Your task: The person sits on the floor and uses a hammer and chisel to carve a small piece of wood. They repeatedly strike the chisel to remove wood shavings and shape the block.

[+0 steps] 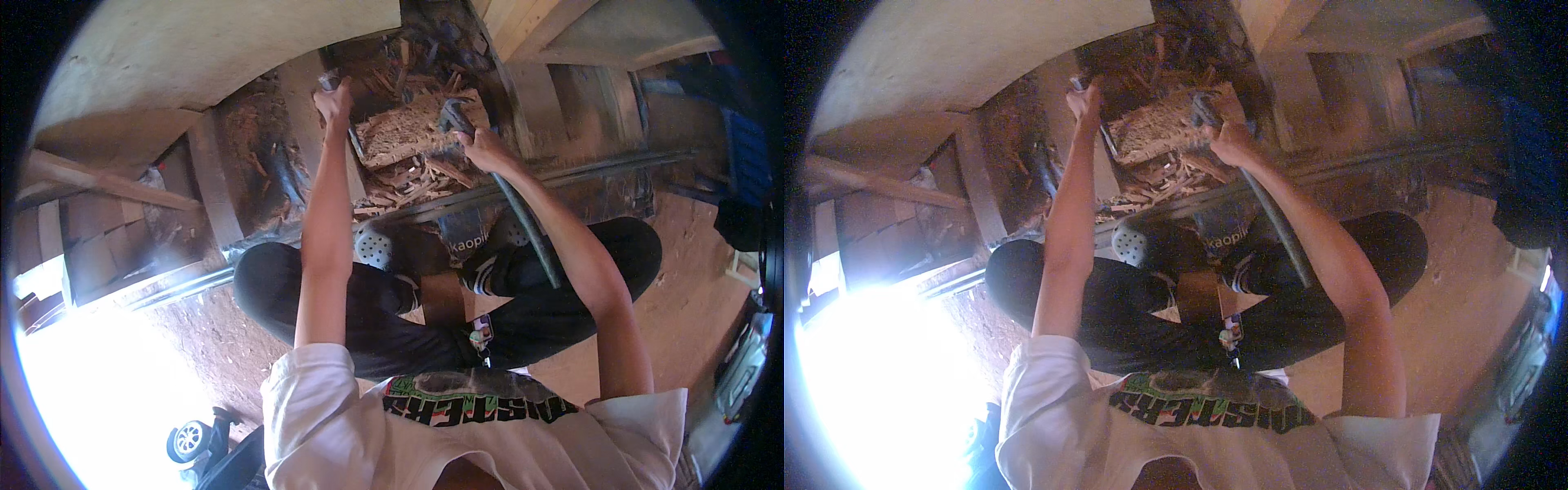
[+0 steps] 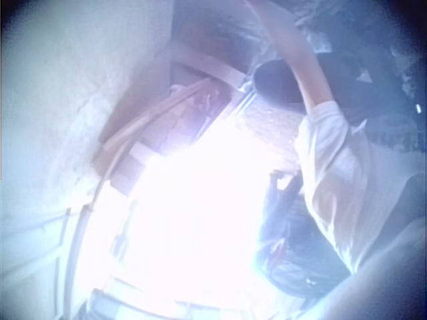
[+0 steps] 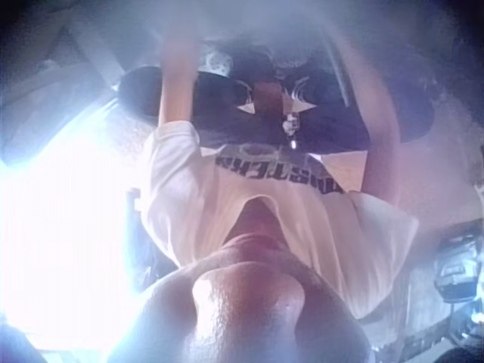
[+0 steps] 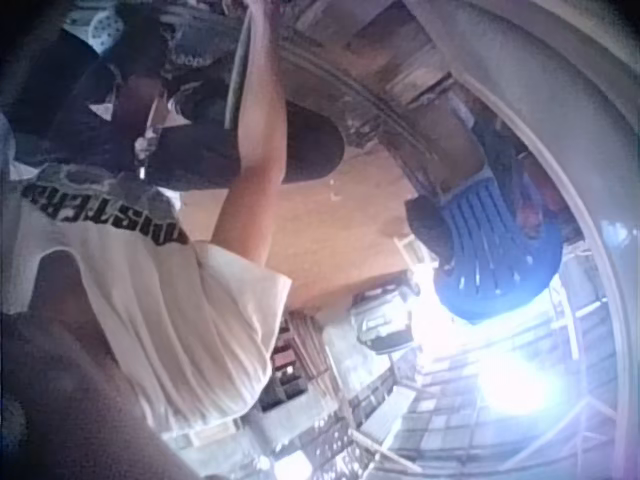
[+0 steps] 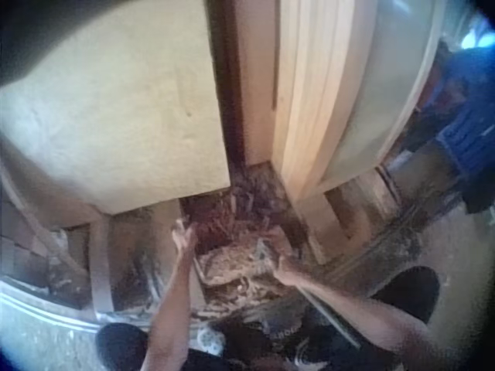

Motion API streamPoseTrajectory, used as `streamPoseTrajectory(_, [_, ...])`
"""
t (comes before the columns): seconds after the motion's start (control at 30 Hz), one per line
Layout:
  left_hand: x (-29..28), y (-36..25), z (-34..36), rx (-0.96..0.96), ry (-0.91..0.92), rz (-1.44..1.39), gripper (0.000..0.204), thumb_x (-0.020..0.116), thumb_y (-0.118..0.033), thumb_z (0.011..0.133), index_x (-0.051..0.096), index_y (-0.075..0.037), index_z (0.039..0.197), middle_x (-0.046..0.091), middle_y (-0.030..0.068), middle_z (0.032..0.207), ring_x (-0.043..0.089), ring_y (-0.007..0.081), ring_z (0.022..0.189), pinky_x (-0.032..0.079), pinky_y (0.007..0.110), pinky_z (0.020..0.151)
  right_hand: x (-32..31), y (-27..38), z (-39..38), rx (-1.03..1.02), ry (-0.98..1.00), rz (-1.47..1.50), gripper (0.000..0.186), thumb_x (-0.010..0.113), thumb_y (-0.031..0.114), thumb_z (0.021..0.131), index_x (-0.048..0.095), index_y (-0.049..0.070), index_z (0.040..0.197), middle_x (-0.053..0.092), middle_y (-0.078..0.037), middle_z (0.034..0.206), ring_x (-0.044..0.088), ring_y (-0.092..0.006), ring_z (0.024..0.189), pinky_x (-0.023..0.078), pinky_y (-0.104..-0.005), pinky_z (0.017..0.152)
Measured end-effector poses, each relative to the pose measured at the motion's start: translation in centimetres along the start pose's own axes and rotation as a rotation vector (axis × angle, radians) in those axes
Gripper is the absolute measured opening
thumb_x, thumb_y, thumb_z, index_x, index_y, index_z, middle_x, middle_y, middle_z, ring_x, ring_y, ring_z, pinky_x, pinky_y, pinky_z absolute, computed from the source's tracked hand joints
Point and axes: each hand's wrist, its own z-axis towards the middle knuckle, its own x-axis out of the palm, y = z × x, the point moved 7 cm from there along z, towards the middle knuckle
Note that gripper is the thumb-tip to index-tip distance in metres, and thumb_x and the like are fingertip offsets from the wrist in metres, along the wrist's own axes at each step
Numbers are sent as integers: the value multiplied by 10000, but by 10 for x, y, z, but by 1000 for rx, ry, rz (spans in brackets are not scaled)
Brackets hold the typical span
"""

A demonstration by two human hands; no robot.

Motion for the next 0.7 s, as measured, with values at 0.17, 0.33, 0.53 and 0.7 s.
streamPoseTrajectory(0.17, [-12,-9,-8,-8,-29,-91,202,696,-169,709,587,-2,678,561,44,618,509,137,510,424,340,481,-1,3,-1,7,14,-5,573,465,410,986,597,-62,689,601,-205,597,635,-335,592,451,-493,580])
streamPoseTrajectory(0.33, [-39,6,-6,-95,-195,32,199,711,-147,722,604,20,731,619,61,713,566,142,595,467,331,541,-3,8,-5,59,8,12,534,525,372,942,619,-138,817,629,-323,748,646,-469,733,511,-511,708])
streamPoseTrajectory(0.53, [-81,-7,-67,312,-609,-496,125,696,-60,803,630,43,827,641,56,799,568,149,695,485,332,668,6,13,-9,38,21,-40,480,534,325,948,632,-115,783,637,-289,731,647,-431,690,502,-516,662])
streamPoseTrajectory(0.7, [-75,12,-117,139,-494,-1166,144,699,-71,835,620,49,819,624,61,770,556,166,689,464,330,662,8,21,-10,-58,-65,-17,474,543,306,944,623,-124,762,614,-298,686,636,-433,676,480,-522,631])
